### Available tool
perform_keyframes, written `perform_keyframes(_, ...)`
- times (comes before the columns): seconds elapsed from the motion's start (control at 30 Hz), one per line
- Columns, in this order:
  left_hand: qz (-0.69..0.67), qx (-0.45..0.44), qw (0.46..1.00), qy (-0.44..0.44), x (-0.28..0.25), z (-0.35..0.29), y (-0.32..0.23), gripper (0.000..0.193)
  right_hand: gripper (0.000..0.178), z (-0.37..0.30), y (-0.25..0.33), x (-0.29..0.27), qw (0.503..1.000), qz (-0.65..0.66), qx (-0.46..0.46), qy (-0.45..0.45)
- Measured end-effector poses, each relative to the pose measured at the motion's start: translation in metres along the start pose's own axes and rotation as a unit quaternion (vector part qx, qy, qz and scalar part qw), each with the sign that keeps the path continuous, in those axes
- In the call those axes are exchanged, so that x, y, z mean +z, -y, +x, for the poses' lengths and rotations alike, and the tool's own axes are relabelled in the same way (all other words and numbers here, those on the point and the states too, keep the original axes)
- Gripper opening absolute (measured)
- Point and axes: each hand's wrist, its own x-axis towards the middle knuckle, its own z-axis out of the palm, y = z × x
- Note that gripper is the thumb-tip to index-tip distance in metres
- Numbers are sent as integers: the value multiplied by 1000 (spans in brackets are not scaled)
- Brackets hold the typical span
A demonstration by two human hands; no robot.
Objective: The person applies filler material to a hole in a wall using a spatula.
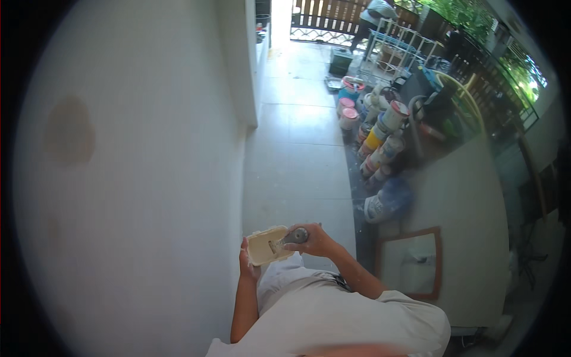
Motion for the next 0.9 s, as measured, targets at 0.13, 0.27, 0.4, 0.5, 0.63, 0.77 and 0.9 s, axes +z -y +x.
perform_keyframes(0.13, 19, -22, 997, 65, 99, 123, -56, 48, 31, 77, 25, -89, 994, -27, -43, -99)
perform_keyframes(0.27, 36, 9, 992, 121, 159, 241, -109, 47, 25, 165, 47, -157, 961, -50, -161, -218)
perform_keyframes(0.4, 2, 53, 993, 103, 198, 312, -133, 50, 25, 255, 47, -206, 966, -54, -163, -191)
perform_keyframes(0.5, -30, 87, 995, 36, 205, 343, -139, 52, 24, 324, 40, -242, 985, -30, -146, -92)
perform_keyframes(0.63, -77, 183, 978, -61, 226, 316, -144, 57, 24, 368, 70, -266, 977, -24, -202, 57)
perform_keyframes(0.77, -92, 238, 958, -132, 281, 312, -146, 60, 21, 404, 101, -302, 948, -9, -296, 117)
perform_keyframes(0.9, -81, 280, 929, -229, 310, 334, -163, 62, 20, 467, 140, -309, 900, -58, -381, 203)
